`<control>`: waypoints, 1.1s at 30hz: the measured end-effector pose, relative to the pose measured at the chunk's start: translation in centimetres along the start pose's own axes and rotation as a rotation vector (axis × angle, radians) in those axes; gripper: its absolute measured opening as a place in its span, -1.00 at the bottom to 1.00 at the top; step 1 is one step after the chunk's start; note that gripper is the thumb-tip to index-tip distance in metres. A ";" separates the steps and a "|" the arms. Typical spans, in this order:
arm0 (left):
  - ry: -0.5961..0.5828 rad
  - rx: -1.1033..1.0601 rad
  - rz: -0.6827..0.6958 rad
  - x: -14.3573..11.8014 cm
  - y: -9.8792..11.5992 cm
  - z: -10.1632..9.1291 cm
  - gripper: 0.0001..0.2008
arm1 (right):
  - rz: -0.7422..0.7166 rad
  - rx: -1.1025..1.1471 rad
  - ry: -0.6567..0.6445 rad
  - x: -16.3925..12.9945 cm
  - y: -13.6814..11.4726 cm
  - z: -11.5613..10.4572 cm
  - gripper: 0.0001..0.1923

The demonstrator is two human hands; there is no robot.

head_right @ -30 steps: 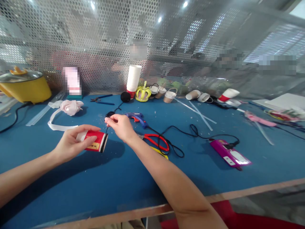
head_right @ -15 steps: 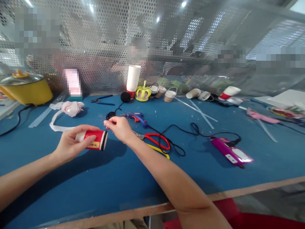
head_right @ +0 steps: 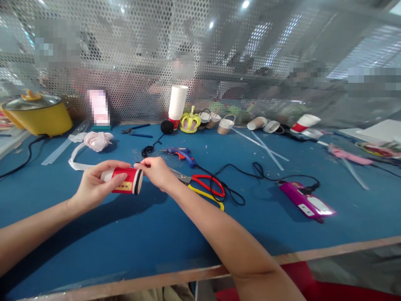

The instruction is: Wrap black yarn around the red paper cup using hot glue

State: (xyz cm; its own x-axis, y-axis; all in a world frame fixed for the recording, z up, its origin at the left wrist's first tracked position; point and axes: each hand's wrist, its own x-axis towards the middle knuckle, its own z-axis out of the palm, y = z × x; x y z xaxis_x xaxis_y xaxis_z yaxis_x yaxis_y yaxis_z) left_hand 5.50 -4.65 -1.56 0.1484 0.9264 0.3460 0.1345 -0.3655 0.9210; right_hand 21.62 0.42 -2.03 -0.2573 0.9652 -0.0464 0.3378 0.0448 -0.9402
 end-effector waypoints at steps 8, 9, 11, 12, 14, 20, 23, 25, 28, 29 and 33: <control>0.020 -0.125 -0.087 0.1 -0.3 0.0 -0.78 | 0.021 0.006 -0.034 0.0 0.3 0.2 -0.64; 0.023 -0.137 -0.089 0.1 -0.3 0.1 -0.78 | 0.019 -0.002 -0.036 0.1 0.3 0.2 -0.64; 0.029 -0.157 -0.096 0.1 -0.3 0.1 -0.77 | 0.019 -0.023 -0.037 0.1 0.3 0.2 -0.65; 0.033 -0.166 -0.102 0.1 -0.3 0.1 -0.77 | 0.021 -0.036 -0.037 0.1 0.3 0.3 -0.66; 0.033 -0.185 -0.115 0.1 -0.3 0.2 -0.78 | 0.029 -0.067 -0.039 0.0 0.2 0.4 -0.69; 0.019 -0.209 -0.176 0.2 0.1 0.3 -0.77 | 0.038 -0.297 -0.064 -0.1 -0.3 0.1 -0.84; 0.003 -0.132 -0.242 0.8 0.1 0.1 -0.72 | -0.004 -0.490 -0.047 0.1 -0.6 -0.9 -0.86; -0.040 0.003 -0.324 1.5 -0.2 -0.2 -0.65 | -0.043 -0.598 -0.005 0.4 -0.9 -1.8 -0.81; -0.137 0.244 -0.472 2.5 -0.9 -1.0 -0.56 | -0.082 -0.710 0.031 0.6 -1.5 -3.1 -0.74; -0.168 0.314 -0.499 2.8 -1.1 -1.3 -0.53 | -0.096 -0.750 0.036 0.6 -1.7 -3.5 -0.73; -0.300 0.828 -0.382 4.0 -1.0 -2.9 -0.37 | -0.131 -0.864 0.064 0.4 -1.8 -4.8 -0.72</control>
State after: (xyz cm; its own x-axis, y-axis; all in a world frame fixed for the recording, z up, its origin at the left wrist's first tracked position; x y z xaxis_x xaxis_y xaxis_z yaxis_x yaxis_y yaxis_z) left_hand 3.09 -0.29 -0.52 0.1805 0.9765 -0.1178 0.8581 -0.0979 0.5041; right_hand 25.25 1.96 1.31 -0.2998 0.9500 0.0875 0.8835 0.3111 -0.3502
